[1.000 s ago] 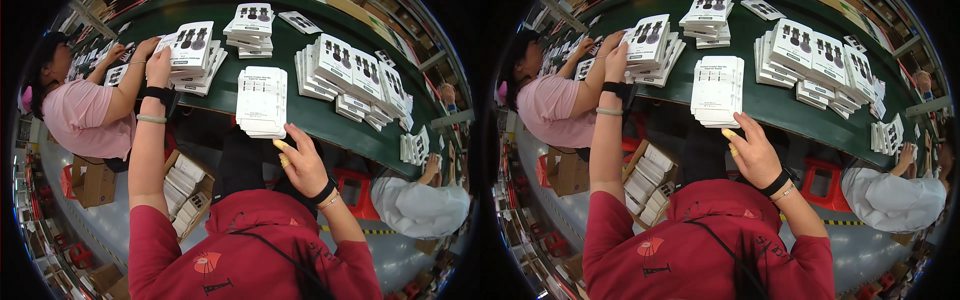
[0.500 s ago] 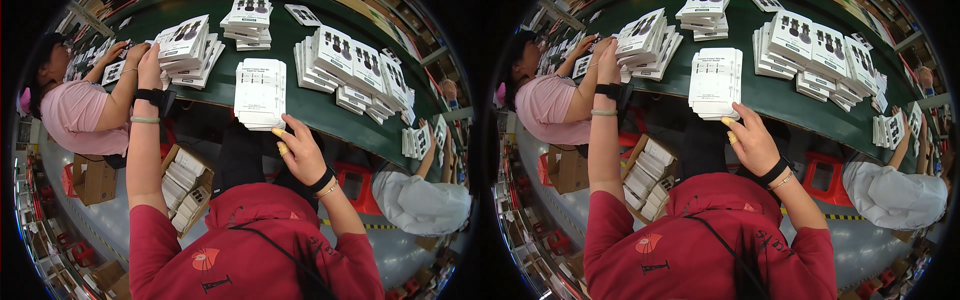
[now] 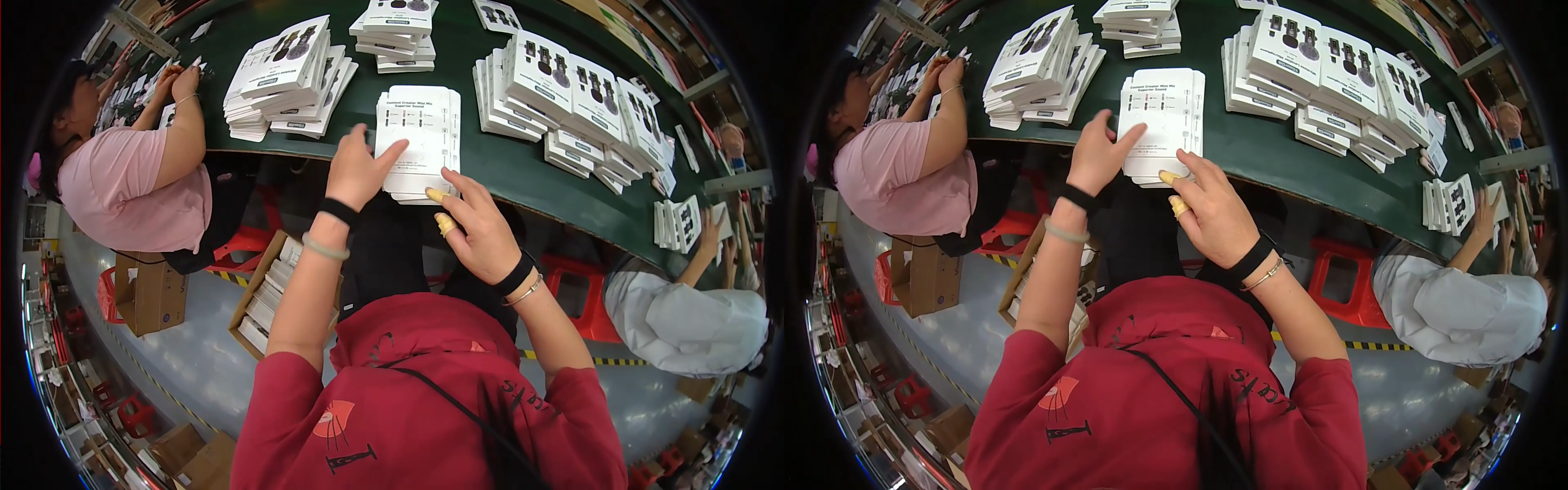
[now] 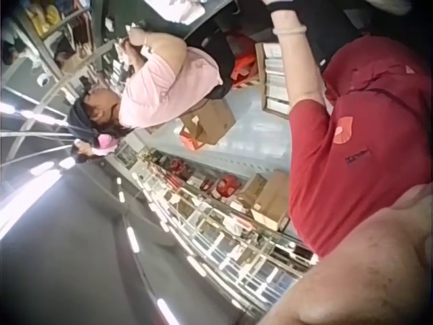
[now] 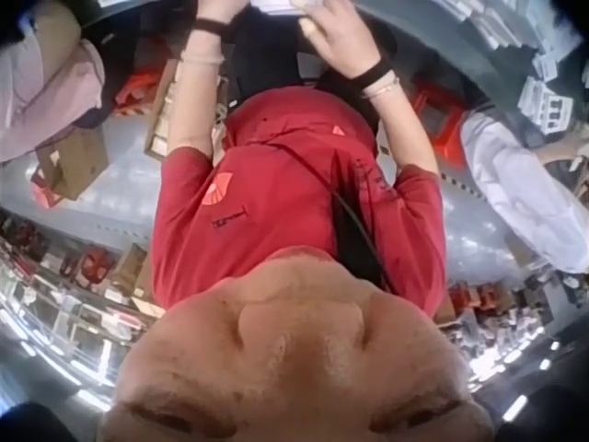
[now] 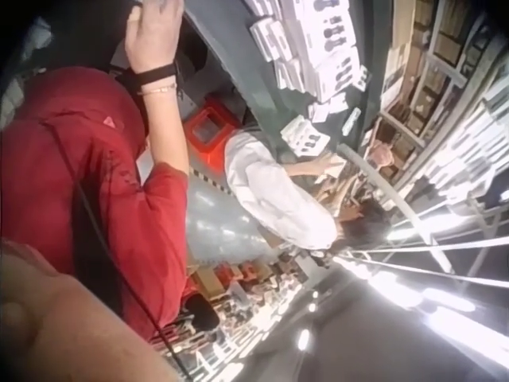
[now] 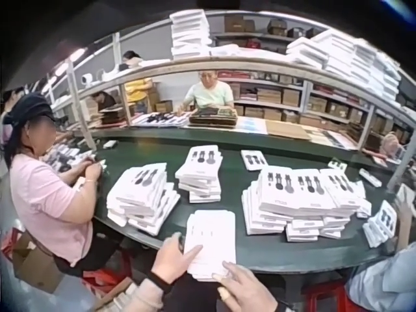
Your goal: The person folds a white cardboard box by hand, inserts a white paper manual, and then places the assembled box onto a stack on the workbench, repeating the process several times.
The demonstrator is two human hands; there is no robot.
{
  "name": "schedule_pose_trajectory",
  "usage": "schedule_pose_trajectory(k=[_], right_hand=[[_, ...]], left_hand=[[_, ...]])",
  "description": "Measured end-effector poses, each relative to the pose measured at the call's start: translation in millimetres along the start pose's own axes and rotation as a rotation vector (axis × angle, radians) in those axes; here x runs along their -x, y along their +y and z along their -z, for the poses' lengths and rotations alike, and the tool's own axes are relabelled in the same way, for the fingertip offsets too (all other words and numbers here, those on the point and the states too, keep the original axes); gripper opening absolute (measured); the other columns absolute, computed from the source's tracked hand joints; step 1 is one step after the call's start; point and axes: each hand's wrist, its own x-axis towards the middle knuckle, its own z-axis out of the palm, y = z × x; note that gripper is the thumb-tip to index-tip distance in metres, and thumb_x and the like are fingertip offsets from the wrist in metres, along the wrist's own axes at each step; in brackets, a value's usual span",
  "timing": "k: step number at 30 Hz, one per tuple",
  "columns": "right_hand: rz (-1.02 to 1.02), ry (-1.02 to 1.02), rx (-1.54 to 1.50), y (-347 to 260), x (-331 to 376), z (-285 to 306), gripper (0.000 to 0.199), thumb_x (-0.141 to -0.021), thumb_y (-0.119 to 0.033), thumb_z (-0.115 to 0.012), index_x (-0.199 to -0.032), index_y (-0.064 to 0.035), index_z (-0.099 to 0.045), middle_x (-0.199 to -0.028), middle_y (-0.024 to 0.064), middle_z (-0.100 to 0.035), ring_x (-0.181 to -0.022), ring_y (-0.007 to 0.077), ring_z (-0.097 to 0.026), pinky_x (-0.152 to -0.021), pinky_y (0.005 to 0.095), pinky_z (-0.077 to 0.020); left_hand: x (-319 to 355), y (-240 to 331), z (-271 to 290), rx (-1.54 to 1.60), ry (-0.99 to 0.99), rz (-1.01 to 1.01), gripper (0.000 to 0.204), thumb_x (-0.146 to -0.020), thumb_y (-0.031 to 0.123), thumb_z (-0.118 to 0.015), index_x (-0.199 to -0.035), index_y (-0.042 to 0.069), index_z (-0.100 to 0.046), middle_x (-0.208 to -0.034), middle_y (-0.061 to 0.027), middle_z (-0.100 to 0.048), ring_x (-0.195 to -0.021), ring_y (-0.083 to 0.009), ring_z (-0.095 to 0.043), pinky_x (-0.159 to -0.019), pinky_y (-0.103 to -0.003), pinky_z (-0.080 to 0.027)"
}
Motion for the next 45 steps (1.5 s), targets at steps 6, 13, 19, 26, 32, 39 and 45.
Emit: schedule_pose_trajectory(k=[6, 13, 19, 26, 32, 39, 45], right_hand=[[0.014, 0.044, 0.033, 6, -4, 27, 0.036, -0.089, -0.001, -0.064, -0.125, -0.0021, -0.062, -0.14, 0.0192, -0.053, -0.123, 0.0375, -0.054, -0.102, 0.0406, -0.0466], [-0.039, 0.28, 0.051, 14, -28, 56, 0.037, -0.089, -0.006, -0.069, -0.124, -0.0012, -0.062, -0.128, 0.0169, -0.06, -0.092, 0.0275, -0.065, -0.079, 0.0347, -0.0537], [-0.198, 0.233, 0.066, -6, -28, 87, 0.033, -0.084, -0.016, -0.078, -0.111, -0.0008, -0.067, -0.103, 0.0121, -0.062, -0.072, 0.0242, -0.062, -0.065, 0.0337, -0.0519], [-0.021, -0.14, -0.173, -8, -2, 103, 0.027, -0.084, -0.027, -0.079, -0.088, -0.0043, -0.065, -0.086, 0.0103, -0.057, -0.068, 0.026, -0.06, -0.058, 0.0371, -0.0474], [-0.051, -0.354, 0.237, -30, 14, 123, 0.026, -0.089, -0.029, -0.074, -0.093, -0.0051, -0.064, -0.081, 0.0122, -0.06, -0.069, 0.0301, -0.063, -0.06, 0.0385, -0.0492], [-0.25, -0.295, -0.146, -8, 46, 106, 0.025, -0.092, -0.027, -0.071, -0.098, -0.0041, -0.062, -0.08, 0.0144, -0.064, -0.071, 0.0331, -0.065, -0.064, 0.0386, -0.0519], [-0.306, -0.054, -0.27, -8, 65, 83, 0.02, -0.093, -0.017, -0.069, -0.102, -0.0014, -0.06, -0.088, 0.0164, -0.065, -0.077, 0.0339, -0.066, -0.068, 0.0391, -0.0528]], left_hand=[[-32, 2, -12, -0.014, -0.108, -0.03, 0.037, -0.097, 0.029, -0.066, -0.113, -0.004, -0.064, -0.088, -0.0136, -0.066, -0.078, -0.0201, -0.063, -0.072, -0.033, -0.05], [27, 61, 7, 0.59, -0.033, -0.134, 0.02, -0.102, 0.014, -0.057, -0.11, -0.003, -0.062, -0.081, -0.0088, -0.062, -0.075, -0.0153, -0.059, -0.072, -0.028, -0.048], [86, 71, 11, 0.784, -0.351, -0.017, 0.027, -0.101, 0.012, -0.058, -0.124, -0.002, -0.055, -0.102, -0.0062, -0.062, -0.092, -0.0129, -0.058, -0.086, -0.025, -0.046], [119, 81, 12, 1.51, -1.26, 0.394, 0.087, -0.08, 0.021, -0.069, -0.153, -0.001, -0.028, -0.147, -0.0174, -0.047, -0.136, -0.0292, -0.049, -0.113, -0.04, -0.039], [125, 93, 6, 1.564, -1.317, 0.558, 0.089, -0.076, 0.021, -0.067, -0.153, -0.002, -0.029, -0.147, -0.02, -0.046, -0.136, -0.0314, -0.049, -0.114, -0.042, -0.038], [134, 90, 8, 1.433, -1.209, 0.565, 0.08, -0.08, 0.015, -0.067, -0.151, -0.001, -0.033, -0.141, -0.0221, -0.053, -0.129, -0.037, -0.056, -0.111, -0.047, -0.043], [141, 80, 10, 0.923, -0.866, 0.449, 0.052, -0.098, 0.001, -0.053, -0.147, -0.004, -0.037, -0.127, -0.012, -0.063, -0.115, -0.0176, -0.061, -0.1, -0.032, -0.048]])
